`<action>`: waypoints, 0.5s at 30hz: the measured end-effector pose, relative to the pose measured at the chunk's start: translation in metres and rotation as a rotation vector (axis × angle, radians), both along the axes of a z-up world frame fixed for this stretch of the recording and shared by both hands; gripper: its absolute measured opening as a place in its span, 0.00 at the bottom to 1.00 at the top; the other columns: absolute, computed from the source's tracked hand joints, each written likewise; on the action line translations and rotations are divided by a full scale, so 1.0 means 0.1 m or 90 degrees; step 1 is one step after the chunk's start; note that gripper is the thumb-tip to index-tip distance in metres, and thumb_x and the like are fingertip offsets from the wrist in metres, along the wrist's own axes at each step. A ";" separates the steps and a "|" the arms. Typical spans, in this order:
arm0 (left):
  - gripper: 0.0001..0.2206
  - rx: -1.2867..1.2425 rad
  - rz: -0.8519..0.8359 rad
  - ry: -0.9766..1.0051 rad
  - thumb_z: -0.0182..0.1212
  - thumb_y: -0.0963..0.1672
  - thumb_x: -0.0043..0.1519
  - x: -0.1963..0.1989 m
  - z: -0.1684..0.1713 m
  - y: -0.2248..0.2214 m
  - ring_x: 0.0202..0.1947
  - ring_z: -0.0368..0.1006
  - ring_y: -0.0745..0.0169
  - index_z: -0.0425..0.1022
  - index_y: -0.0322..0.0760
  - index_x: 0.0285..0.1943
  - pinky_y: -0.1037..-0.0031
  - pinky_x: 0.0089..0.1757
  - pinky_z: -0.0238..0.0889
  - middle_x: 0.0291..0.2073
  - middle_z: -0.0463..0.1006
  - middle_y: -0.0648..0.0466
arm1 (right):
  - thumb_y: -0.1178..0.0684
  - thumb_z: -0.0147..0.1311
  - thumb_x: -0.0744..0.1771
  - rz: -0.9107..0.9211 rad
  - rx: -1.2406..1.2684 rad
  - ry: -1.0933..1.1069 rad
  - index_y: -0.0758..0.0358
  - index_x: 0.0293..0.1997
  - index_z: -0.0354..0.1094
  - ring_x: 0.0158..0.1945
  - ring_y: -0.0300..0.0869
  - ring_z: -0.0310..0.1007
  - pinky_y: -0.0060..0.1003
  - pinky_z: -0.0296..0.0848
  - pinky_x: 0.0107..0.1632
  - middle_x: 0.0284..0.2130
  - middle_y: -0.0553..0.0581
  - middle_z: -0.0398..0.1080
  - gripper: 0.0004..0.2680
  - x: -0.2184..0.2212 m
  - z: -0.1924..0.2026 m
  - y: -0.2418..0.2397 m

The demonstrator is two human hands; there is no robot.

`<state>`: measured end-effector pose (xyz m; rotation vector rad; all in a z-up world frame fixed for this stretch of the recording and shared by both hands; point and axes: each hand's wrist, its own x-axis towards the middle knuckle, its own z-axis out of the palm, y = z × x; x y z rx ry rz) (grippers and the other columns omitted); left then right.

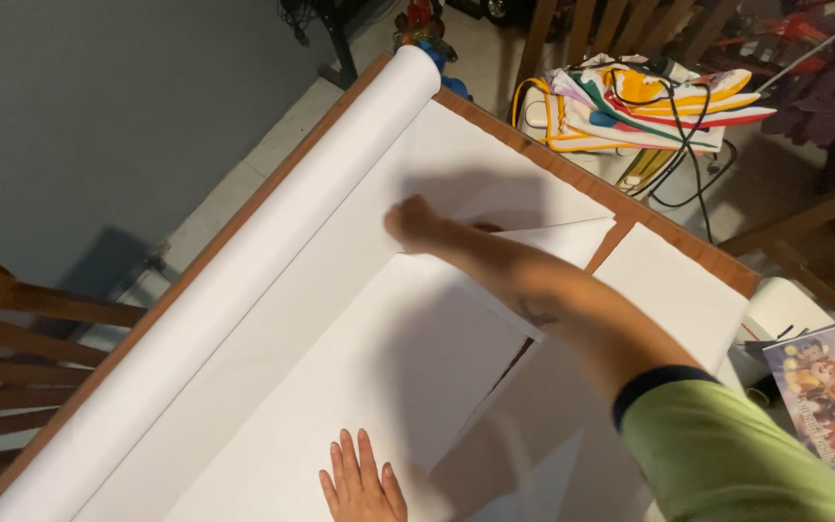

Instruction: Unrolling a large roll of white fabric on a table and cutting a long strip using scissors.

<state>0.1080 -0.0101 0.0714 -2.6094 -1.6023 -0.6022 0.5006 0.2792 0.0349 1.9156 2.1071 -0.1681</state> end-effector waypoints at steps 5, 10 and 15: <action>0.25 0.023 0.006 -0.045 0.35 0.52 0.71 0.03 -0.13 0.03 0.73 0.62 0.49 0.65 0.48 0.75 0.49 0.68 0.49 0.74 0.65 0.50 | 0.55 0.56 0.51 0.020 0.611 -0.046 0.44 0.19 0.65 0.25 0.44 0.66 0.44 0.58 0.27 0.19 0.44 0.66 0.06 -0.24 -0.29 0.23; 0.26 0.041 0.019 -0.041 0.32 0.53 0.72 0.01 -0.21 0.00 0.72 0.63 0.46 0.66 0.45 0.75 0.51 0.68 0.47 0.73 0.66 0.47 | 0.53 0.53 0.62 -0.081 0.525 0.239 0.53 0.27 0.64 0.33 0.50 0.68 0.47 0.66 0.33 0.28 0.50 0.67 0.03 -0.10 0.06 -0.98; 0.28 -0.029 0.017 -0.008 0.49 0.50 0.63 -0.03 -0.11 -0.01 0.74 0.61 0.45 0.63 0.46 0.76 0.44 0.66 0.50 0.75 0.63 0.48 | 0.31 0.68 0.56 -0.215 0.099 0.273 0.48 0.36 0.69 0.44 0.51 0.73 0.46 0.68 0.45 0.39 0.51 0.74 0.18 0.84 0.39 -2.37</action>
